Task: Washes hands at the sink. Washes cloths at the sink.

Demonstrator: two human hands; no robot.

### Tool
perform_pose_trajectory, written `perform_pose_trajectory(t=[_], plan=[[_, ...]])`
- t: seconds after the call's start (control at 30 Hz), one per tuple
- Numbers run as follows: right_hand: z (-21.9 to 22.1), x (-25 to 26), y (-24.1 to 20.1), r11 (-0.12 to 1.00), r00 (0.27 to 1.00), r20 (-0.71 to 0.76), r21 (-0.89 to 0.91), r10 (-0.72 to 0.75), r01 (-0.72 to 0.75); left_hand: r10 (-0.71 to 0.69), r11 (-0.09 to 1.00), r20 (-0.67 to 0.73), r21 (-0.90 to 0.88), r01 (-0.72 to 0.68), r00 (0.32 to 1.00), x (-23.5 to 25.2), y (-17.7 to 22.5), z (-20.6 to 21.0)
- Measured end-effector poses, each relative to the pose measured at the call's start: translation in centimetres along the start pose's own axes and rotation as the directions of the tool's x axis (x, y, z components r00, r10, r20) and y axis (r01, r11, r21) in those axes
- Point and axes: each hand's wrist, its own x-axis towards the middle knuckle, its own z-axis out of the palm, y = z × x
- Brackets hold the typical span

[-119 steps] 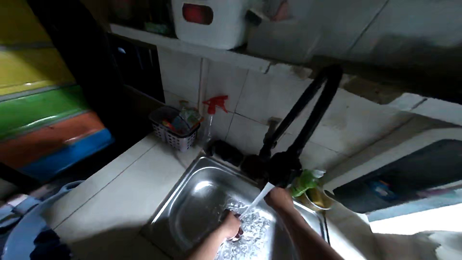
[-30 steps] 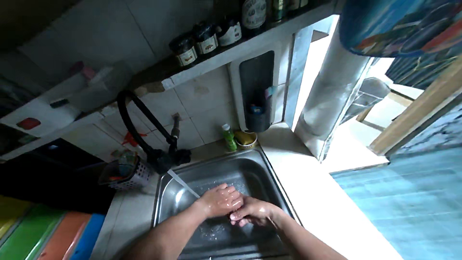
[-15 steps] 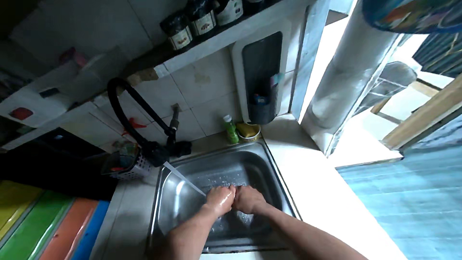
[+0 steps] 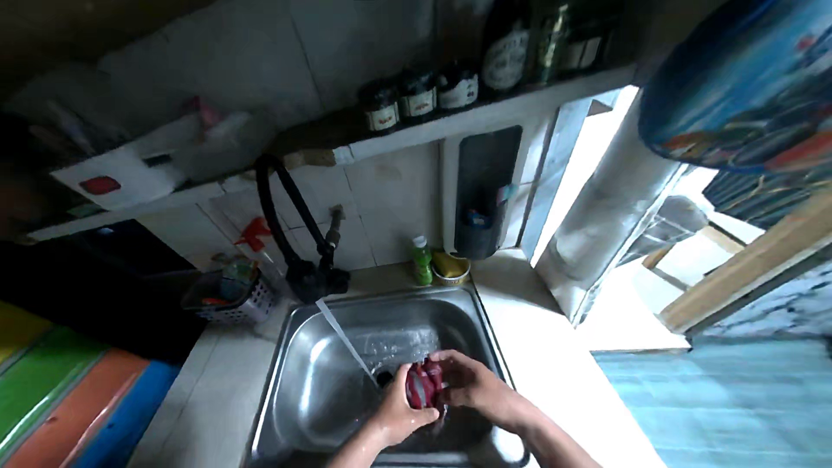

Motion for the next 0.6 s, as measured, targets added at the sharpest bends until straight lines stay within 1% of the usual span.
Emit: perform_pose_trajectory(t=[0.03,0.07,0.13,0.2,0.27,0.33,0.4,0.47,0.53,0.6], plan=[[0.3,-0.8,-0.7,0.995,0.998,-0.046,0.085,-0.042,0.046,0.054,0.998,-0.022,-0.039,-0.055,0.998,-0.8,0.6,-0.1],[0.7,-1.4,-1.4,0.987,0.991,-0.103,0.124,-0.086,0.099,0.116,0.991,-0.028,-0.063,-0.117,0.993,-1.5,1.5,-0.4],[1.6,-2.2,-2.9,0.966,0.955,-0.235,0.14,-0.183,0.22,0.25,0.966,-0.015,-0.065,-0.251,0.968,-2.6,3.3,-1.3],[2.3,-3.0,-4.3,0.941,0.912,-0.316,0.128,-0.262,0.314,0.351,0.935,-0.037,-0.032,-0.352,0.936,-3.2,4.9,-2.3],[2.8,-3.9,-6.0,0.923,0.876,-0.372,0.109,-0.307,0.369,0.398,0.918,-0.065,0.037,-0.396,0.915,-3.6,6.6,-3.7],[3.3,-4.7,-7.8,0.909,0.85,-0.41,0.106,-0.33,0.403,0.427,0.901,-0.036,0.098,-0.422,0.903,-3.9,8.1,-5.4],[3.4,-5.4,-9.6,0.889,0.837,-0.417,0.126,-0.355,0.44,0.474,0.875,0.009,0.103,-0.473,0.88,-4.2,9.4,-7.0],[3.5,-6.0,-11.4,0.852,0.806,-0.443,0.155,-0.392,0.5,0.532,0.842,0.042,0.075,-0.534,0.846,-4.2,10.2,-8.4],[3.8,-6.5,-13.3,0.822,0.761,-0.478,0.131,-0.438,0.555,0.577,0.815,0.067,0.015,-0.579,0.814,-4.1,10.7,-9.5],[4.5,-7.1,-15.0,0.816,0.742,-0.482,0.09,-0.466,0.571,0.585,0.81,0.123,-0.146,-0.568,0.802,-3.8,10.7,-10.2]])
